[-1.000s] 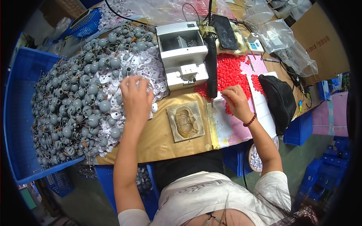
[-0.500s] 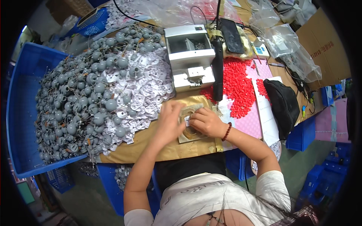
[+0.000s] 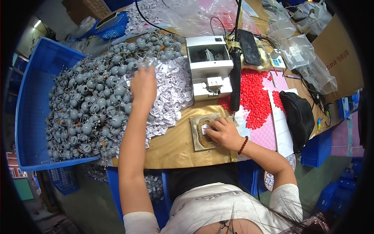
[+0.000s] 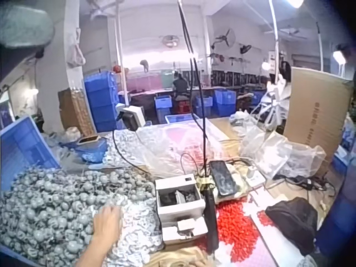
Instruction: Assembling small light bulb components with wire using a handheld assembly tool.
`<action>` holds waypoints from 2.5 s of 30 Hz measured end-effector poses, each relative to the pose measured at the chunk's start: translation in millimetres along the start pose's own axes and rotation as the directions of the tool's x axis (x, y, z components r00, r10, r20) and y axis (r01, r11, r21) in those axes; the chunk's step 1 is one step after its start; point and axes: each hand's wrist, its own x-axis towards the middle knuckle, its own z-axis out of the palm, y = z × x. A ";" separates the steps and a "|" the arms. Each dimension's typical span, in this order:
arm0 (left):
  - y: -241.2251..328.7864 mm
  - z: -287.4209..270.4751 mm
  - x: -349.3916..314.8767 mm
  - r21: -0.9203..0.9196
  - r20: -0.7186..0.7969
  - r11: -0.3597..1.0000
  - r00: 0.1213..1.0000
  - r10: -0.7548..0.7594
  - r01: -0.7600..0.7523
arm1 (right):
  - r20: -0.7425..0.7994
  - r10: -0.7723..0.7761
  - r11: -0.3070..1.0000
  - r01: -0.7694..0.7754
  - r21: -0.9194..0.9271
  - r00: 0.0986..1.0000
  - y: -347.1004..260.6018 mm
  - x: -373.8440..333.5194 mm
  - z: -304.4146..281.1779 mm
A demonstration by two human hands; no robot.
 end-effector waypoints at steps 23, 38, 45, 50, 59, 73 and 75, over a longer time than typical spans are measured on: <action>6.1 -81.3 -52.1 -0.940 0.253 0.202 0.959 -0.124 0.274 | -0.340 0.178 0.924 -0.038 0.382 0.923 -13.0 65.4 -48.5; 48.6 -70.8 -182.1 -0.908 0.404 -0.061 0.906 0.124 0.414 | 0.335 0.300 0.351 -0.430 0.832 0.893 -10.2 56.5 -68.9; 85.0 2.5 -233.5 -0.896 0.300 0.354 0.953 0.041 0.267 | 0.177 0.210 0.905 -0.260 0.336 0.962 -2.5 21.3 -39.6; 99.5 8.0 -230.7 -0.844 0.221 0.521 0.968 0.122 0.127 | 0.132 0.009 1.000 -0.009 -0.004 0.991 -2.3 24.4 -23.3; 95.4 10.0 -227.1 -0.800 0.240 0.596 0.946 0.218 0.066 | 0.292 -0.129 0.983 0.161 -0.088 0.948 -4.0 24.4 -23.3; 120.7 31.6 -207.0 -0.367 0.047 0.886 0.946 0.321 -0.283 | 0.119 0.374 0.808 -0.386 0.446 0.920 22.3 -20.6 -54.9; 120.2 35.6 -207.8 -0.398 0.037 0.875 0.948 0.317 -0.277 | 0.166 0.339 0.846 -0.377 0.378 0.926 22.9 -27.2 -56.2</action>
